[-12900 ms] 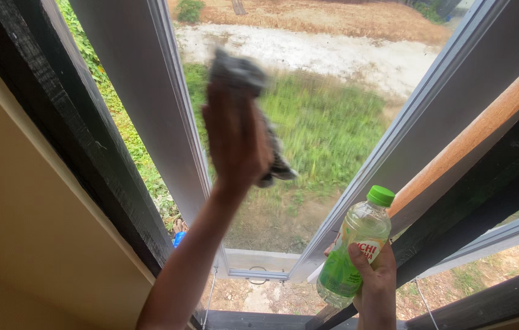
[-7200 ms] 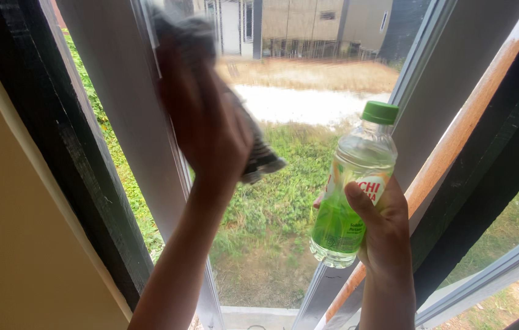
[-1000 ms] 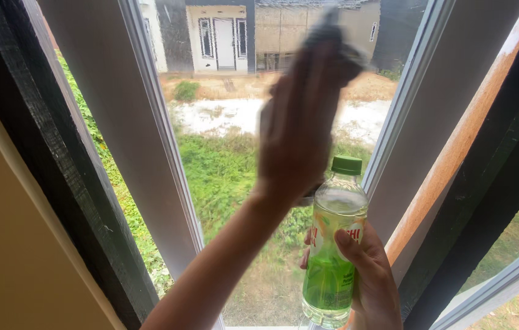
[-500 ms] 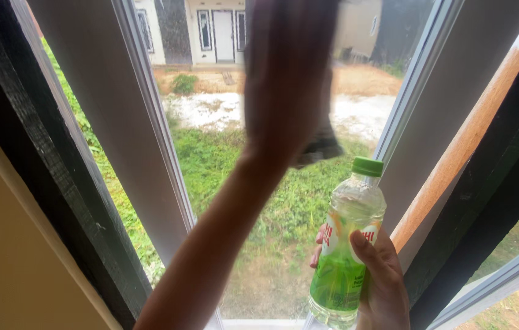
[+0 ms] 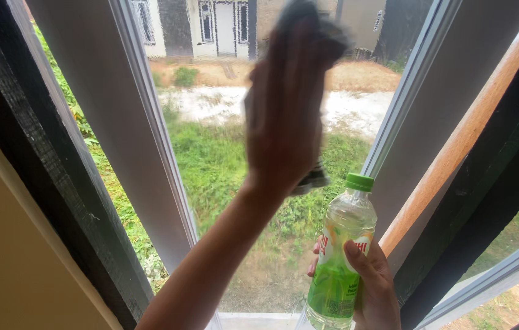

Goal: The person cleans the glass panes and frame of an open window by wiping them with a cloth while holding a plastic bottle.

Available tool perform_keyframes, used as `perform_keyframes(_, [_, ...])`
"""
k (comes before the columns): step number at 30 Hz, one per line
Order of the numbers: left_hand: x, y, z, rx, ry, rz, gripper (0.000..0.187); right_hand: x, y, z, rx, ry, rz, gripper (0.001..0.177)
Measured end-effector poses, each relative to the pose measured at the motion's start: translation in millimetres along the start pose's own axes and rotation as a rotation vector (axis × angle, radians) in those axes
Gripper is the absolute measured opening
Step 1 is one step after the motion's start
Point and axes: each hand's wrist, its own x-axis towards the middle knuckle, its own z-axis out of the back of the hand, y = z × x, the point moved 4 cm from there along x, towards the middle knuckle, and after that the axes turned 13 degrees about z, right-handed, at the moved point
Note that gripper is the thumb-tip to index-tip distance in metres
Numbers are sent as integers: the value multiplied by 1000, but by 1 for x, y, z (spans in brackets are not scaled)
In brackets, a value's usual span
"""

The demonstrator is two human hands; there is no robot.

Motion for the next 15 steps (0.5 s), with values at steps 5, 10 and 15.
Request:
perform_keyframes(5, [35,-64,-56,135,78,-134,55,-3,0,8,-54,-50,8,55])
perform_keyframes(10, [26,-69,-53,135,104,-252,44,-11,0,15,-40,-51,3,56])
perform_keyframes(15, [-51,-48,-35,123,141,-267,45,-27,8,26,-45,-119,19,60])
